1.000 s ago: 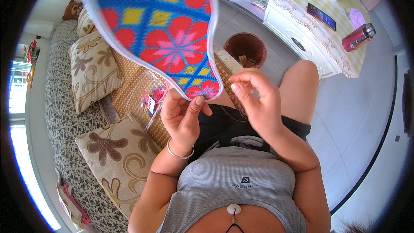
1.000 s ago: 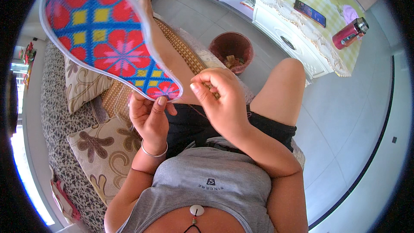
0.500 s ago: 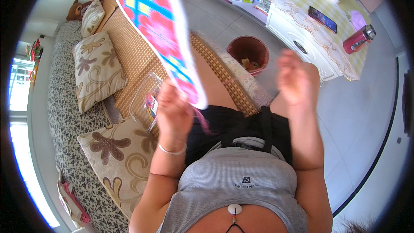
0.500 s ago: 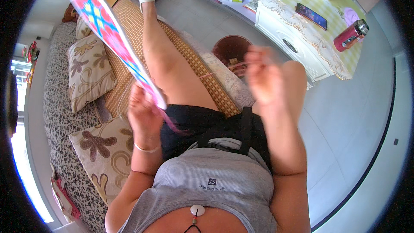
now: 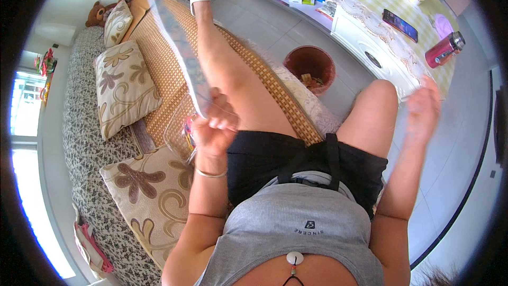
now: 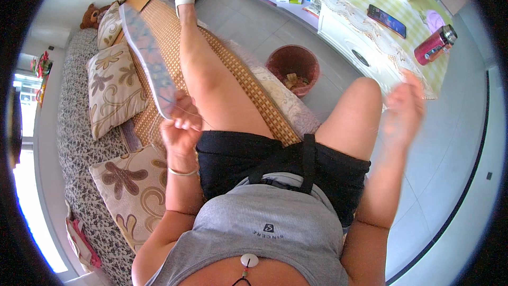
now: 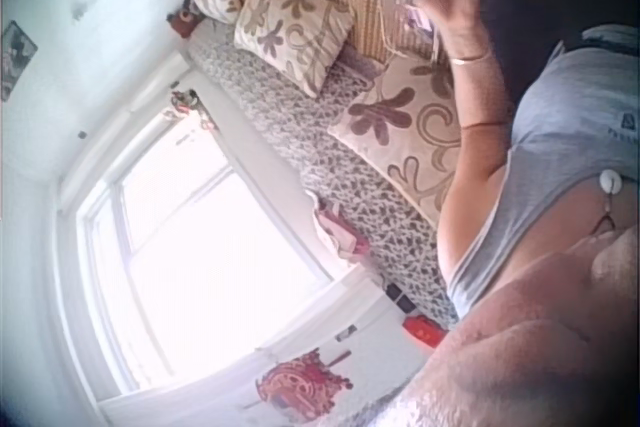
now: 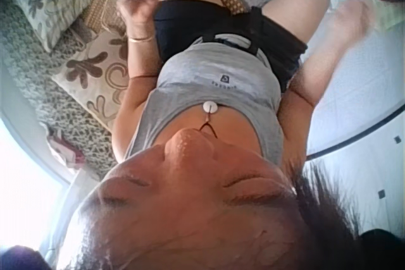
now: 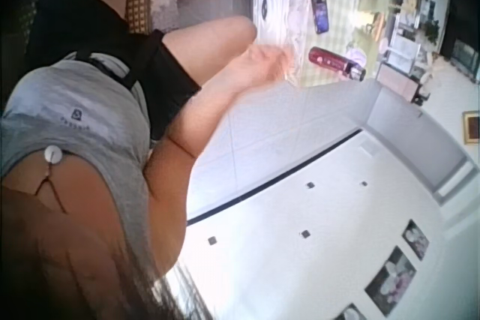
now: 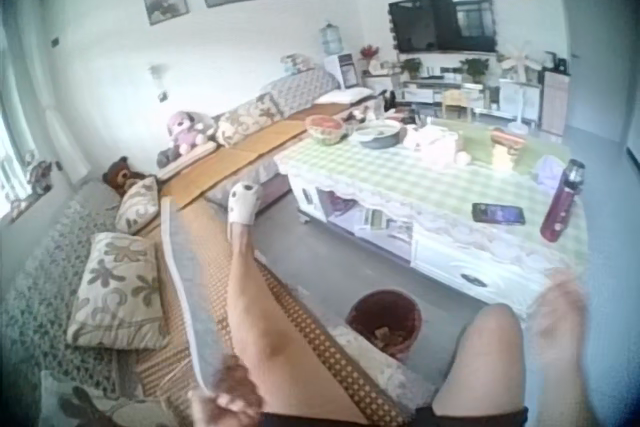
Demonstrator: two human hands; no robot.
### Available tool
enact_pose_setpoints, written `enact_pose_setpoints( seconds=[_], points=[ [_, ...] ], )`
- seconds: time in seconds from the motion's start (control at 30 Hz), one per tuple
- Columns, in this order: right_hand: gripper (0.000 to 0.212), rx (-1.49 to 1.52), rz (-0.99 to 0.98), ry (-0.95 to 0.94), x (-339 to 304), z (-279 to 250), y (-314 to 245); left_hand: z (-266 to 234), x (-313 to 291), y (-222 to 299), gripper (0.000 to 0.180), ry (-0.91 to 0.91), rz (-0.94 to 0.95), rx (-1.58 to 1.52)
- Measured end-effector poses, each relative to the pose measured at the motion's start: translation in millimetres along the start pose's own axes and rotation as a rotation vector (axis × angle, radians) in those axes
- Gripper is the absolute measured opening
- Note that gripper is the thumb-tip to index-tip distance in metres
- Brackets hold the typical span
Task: The person sews a colorful pattern onto a shoe insole by hand, repeatedly pulling a pink thread through pre-marked holes and tightening it.
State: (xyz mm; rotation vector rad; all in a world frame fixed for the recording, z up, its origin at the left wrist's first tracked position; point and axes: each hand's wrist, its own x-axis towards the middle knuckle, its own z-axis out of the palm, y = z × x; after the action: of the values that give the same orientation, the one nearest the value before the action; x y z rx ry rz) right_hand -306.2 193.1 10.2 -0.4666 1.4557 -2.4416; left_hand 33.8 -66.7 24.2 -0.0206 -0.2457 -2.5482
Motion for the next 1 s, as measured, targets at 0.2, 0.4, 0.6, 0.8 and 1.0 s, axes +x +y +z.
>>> enact_pose_setpoints(
  seconds=[0.2, 0.4, 0.6, 0.8, 1.0],
  points=[
    [0.007, -0.431, -0.213, -0.613, -102, 161, 16, 12, 2, -56, 0.027, 0.008, -0.238, -0.153],
    [0.011, -0.402, -0.415, -0.717, -119, 186, 21, 10, -9, -64, 0.028, 0.127, -0.222, -0.142],
    [0.013, -0.392, -0.400, -0.751, -123, 187, 21, 10, -11, -66, 0.028, 0.208, -0.195, -0.144],
    [0.014, -0.421, -0.414, -0.776, -122, 188, 19, 8, -10, -65, 0.028, 0.171, -0.194, -0.151],
    [0.013, -0.442, -0.426, -0.769, -123, 188, 20, 11, -11, -67, 0.029, 0.175, -0.190, -0.139]
  ],
)
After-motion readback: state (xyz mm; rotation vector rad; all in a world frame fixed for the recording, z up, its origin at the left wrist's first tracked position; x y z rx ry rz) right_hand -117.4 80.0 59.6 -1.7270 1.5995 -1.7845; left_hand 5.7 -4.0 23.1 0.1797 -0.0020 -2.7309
